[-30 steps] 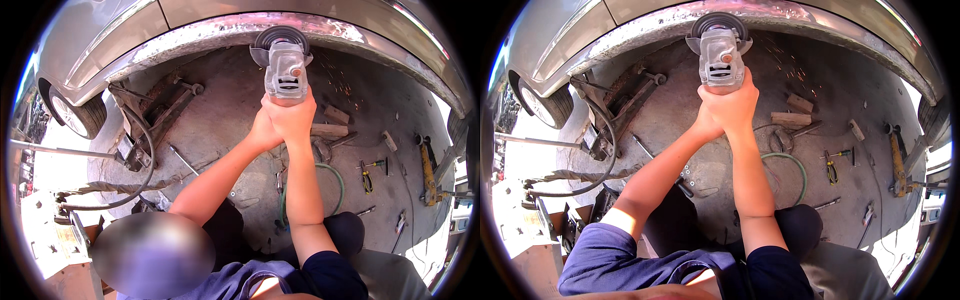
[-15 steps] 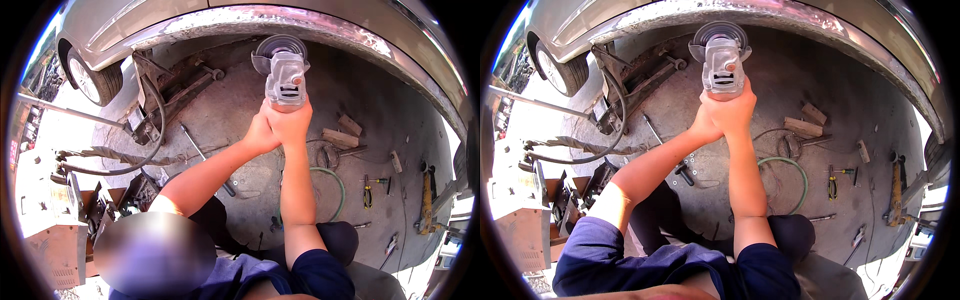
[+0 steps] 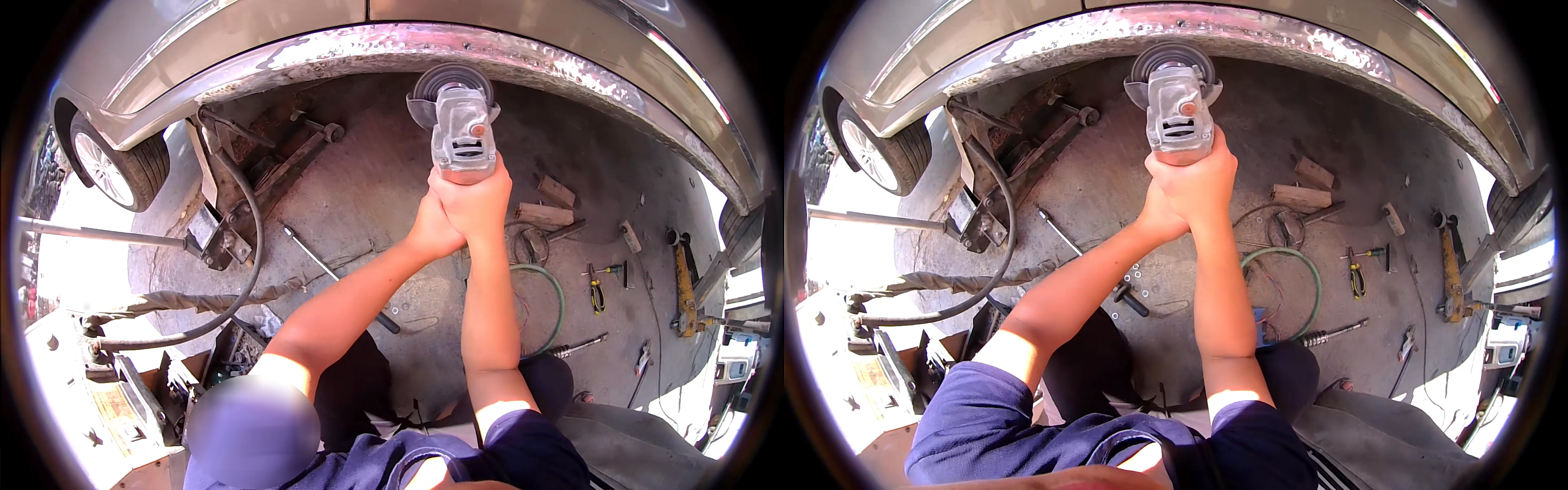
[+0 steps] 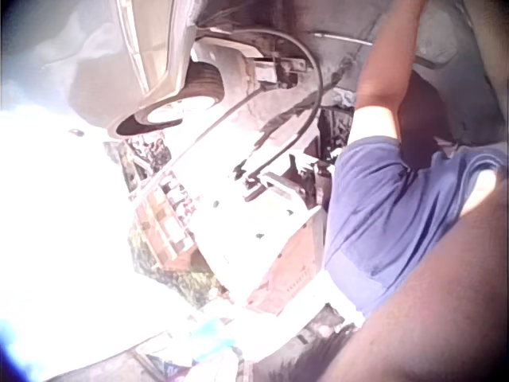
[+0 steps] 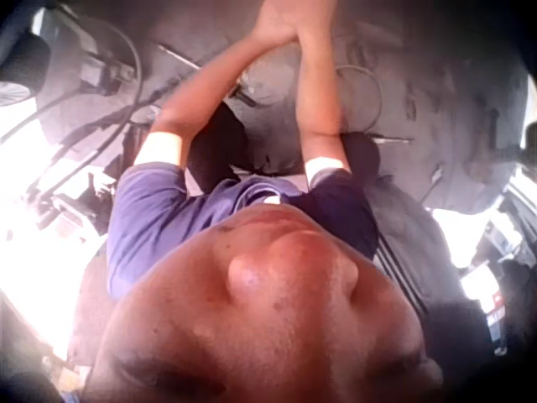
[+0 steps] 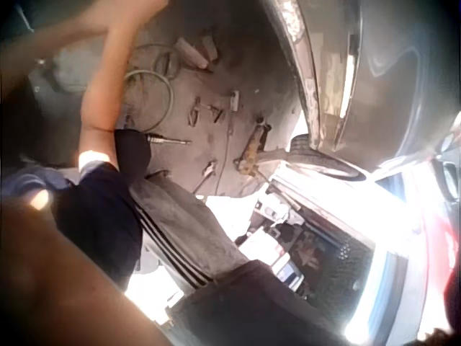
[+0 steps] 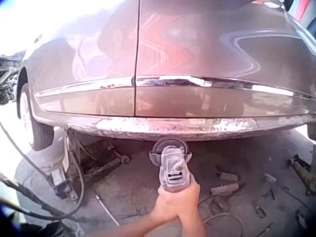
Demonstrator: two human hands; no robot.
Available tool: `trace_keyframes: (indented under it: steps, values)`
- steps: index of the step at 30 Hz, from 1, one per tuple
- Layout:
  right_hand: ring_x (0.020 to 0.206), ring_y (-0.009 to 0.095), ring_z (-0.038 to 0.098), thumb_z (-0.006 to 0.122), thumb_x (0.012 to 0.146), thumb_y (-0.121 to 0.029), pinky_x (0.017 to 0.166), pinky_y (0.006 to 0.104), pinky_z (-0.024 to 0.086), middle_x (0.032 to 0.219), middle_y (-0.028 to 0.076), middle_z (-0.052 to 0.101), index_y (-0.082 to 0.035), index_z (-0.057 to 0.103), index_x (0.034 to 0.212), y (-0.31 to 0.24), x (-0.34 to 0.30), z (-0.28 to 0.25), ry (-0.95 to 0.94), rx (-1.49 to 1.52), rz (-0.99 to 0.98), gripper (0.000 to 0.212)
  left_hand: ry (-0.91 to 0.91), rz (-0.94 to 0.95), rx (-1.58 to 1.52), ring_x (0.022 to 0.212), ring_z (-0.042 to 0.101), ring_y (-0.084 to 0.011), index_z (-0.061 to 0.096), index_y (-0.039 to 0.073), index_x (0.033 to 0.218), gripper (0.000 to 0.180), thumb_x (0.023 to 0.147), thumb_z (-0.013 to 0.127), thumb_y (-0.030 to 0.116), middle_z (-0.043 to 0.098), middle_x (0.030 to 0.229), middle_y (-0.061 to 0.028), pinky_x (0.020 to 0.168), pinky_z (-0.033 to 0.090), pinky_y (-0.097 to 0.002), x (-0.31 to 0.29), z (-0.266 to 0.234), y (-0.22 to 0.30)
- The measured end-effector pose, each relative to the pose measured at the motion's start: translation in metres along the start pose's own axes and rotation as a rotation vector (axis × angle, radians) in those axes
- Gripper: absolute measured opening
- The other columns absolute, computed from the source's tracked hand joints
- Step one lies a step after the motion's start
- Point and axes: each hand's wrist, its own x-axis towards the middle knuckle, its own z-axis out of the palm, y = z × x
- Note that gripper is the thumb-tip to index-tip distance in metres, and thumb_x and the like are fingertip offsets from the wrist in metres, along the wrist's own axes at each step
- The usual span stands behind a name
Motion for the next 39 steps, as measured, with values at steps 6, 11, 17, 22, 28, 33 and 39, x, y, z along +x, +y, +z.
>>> trace_keyframes:
  steps: [6,11,17,22,28,33,39]
  values:
    - [0.083,0.025,0.076,0.087,0.067,-0.015,0.076,0.039,0.059,0.092,0.012,0.077,-0.001,0.068,0.107,0.012,0.018,-0.013,0.147,0.293,0.019,0.047,-0.13,-0.148,0.191,0.115,0.068,-0.0268,0.049,-0.001,0.136,0.074,0.075,0.085,0.021,0.069,0.123,-0.0162,0.096,0.053,-0.0396,0.024,-0.003,0.028]
    - [0.089,0.041,0.075,0.088,0.062,-0.031,0.082,0.046,0.059,0.093,0.022,0.075,0.0,0.065,0.109,-0.028,0.005,0.022,-0.075,-0.064,0.035,0.061,-0.03,-0.091,-0.025,0.116,0.066,-0.0234,0.055,0.001,0.132,0.063,0.079,0.085,0.02,0.069,0.123,-0.0131,0.096,0.053,-0.0374,0.013,-0.03,0.004]
    - [0.087,0.024,0.076,0.086,0.067,-0.015,0.079,0.0377,0.059,0.096,0.015,0.077,0.003,0.069,0.105,0.0,0.005,0.002,0.091,0.338,0.029,0.046,-0.09,-0.118,0.132,0.119,0.066,-0.0262,0.041,-0.002,0.142,0.084,0.075,0.087,0.021,0.069,0.125,-0.02,0.101,0.05,-0.0379,0.01,-0.022,0.024]
    - [0.092,0.036,0.076,0.088,0.063,-0.027,0.083,0.0428,0.059,0.097,0.021,0.076,0.004,0.066,0.11,-0.016,-0.003,0.046,-0.037,0.034,-0.002,0.06,0.005,-0.029,0.076,0.118,0.065,-0.0228,0.05,0.002,0.137,0.074,0.077,0.088,0.021,0.067,0.128,-0.0151,0.1,0.052,-0.0387,0.009,-0.055,-0.001]
    - [0.091,0.037,0.076,0.088,0.062,-0.027,0.082,0.0438,0.059,0.096,0.022,0.076,0.003,0.066,0.113,-0.012,-0.005,0.05,0.083,0.321,0.1,0.063,-0.092,-0.137,0.145,0.113,0.068,-0.0251,0.053,0.001,0.133,0.066,0.078,0.086,0.019,0.07,0.122,-0.0147,0.098,0.053,-0.0388,0.006,-0.074,0.028]
    - [0.091,0.038,0.076,0.088,0.061,-0.026,0.082,0.0448,0.059,0.094,0.023,0.075,0.004,0.065,0.111,-0.02,-0.02,0.096,-0.025,0.08,0.017,0.063,-0.077,-0.054,0.071,0.112,0.068,-0.0223,0.06,0.001,0.128,0.059,0.079,0.086,0.02,0.072,0.12,-0.0122,0.096,0.054,-0.0371,0.003,-0.11,-0.004]
    - [0.085,0.028,0.077,0.087,0.065,-0.016,0.078,0.0395,0.06,0.095,0.017,0.077,0.003,0.068,0.106,-0.018,-0.015,0.088,0.075,0.267,0.031,0.049,-0.109,-0.105,0.183,0.117,0.068,-0.0361,0.045,-0.003,0.141,0.08,0.074,0.082,0.02,0.069,0.119,-0.0257,0.099,0.052,-0.0408,0.007,-0.112,0.015]
